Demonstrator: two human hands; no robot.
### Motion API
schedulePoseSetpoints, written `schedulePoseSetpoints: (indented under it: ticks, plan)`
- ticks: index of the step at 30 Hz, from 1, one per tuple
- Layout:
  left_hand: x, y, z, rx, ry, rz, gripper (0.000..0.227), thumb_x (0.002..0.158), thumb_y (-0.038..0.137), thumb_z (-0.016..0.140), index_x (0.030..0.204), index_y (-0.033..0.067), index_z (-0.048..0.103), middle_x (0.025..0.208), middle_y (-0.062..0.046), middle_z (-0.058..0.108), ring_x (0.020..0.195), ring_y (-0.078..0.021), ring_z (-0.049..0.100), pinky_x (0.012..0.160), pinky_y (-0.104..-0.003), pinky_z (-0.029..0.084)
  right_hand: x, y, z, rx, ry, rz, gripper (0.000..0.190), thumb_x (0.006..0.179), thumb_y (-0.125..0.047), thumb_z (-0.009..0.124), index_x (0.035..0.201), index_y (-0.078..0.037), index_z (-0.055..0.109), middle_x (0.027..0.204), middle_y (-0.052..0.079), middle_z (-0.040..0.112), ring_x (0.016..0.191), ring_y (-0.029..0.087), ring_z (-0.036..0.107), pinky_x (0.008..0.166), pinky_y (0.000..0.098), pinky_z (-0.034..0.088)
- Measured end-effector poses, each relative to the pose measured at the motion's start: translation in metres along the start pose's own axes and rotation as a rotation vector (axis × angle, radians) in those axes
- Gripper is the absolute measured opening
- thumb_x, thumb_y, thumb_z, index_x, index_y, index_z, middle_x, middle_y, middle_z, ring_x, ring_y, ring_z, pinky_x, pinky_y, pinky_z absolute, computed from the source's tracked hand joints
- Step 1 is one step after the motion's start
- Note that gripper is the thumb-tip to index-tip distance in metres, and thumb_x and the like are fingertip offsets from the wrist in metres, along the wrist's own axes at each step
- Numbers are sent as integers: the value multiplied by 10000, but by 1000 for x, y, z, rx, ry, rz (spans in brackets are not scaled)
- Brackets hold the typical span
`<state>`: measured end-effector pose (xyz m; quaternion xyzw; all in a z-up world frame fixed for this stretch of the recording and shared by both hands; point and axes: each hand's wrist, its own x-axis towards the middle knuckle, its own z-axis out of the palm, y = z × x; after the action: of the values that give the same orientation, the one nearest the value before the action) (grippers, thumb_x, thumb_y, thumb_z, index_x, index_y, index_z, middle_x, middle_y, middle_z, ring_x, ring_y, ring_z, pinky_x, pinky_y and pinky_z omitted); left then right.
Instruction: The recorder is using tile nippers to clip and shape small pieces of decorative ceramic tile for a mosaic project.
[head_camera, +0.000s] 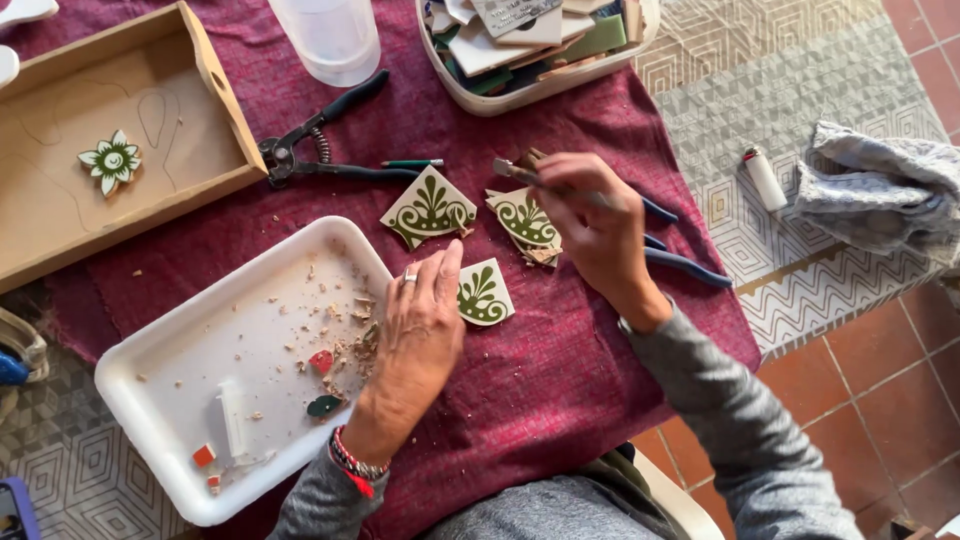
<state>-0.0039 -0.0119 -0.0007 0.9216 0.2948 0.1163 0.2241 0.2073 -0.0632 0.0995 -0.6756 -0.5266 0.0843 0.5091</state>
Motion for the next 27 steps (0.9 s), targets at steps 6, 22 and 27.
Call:
schedulePoseSetpoints:
  ticks: [6, 22, 27]
  plan:
    - [-11, 41, -34, 145, 12, -54, 1090, 787, 470, 844, 1587, 41, 241, 1286, -187, 577, 1213, -317, 574, 1102, -593, 333, -51, -2, -3, 485, 216, 263, 164, 921, -13, 745, 862, -17, 593, 898, 155, 652, 777, 173, 665, 684, 321, 602]
    - [-14, 38, -25, -196, 183, -50, 1209, 657, 378, 924, 1560, -45, 241, 1438, -275, 510, 1305, -361, 557, 1205, -605, 131, -86, 17, 6, 386, 299, 162, 117, 920, -64, 670, 926, 30, 600, 878, 168, 614, 843, 224, 606, 767, 333, 512]
    - [-15, 35, -19, -108, 219, -49, 1204, 665, 461, 908, 1550, -52, 274, 1392, -252, 540, 1296, -374, 530, 1179, -656, 141, -89, 21, 8, 372, 280, 163, 118, 882, -73, 660, 895, 31, 606, 879, 184, 599, 858, 240, 613, 854, 379, 523]
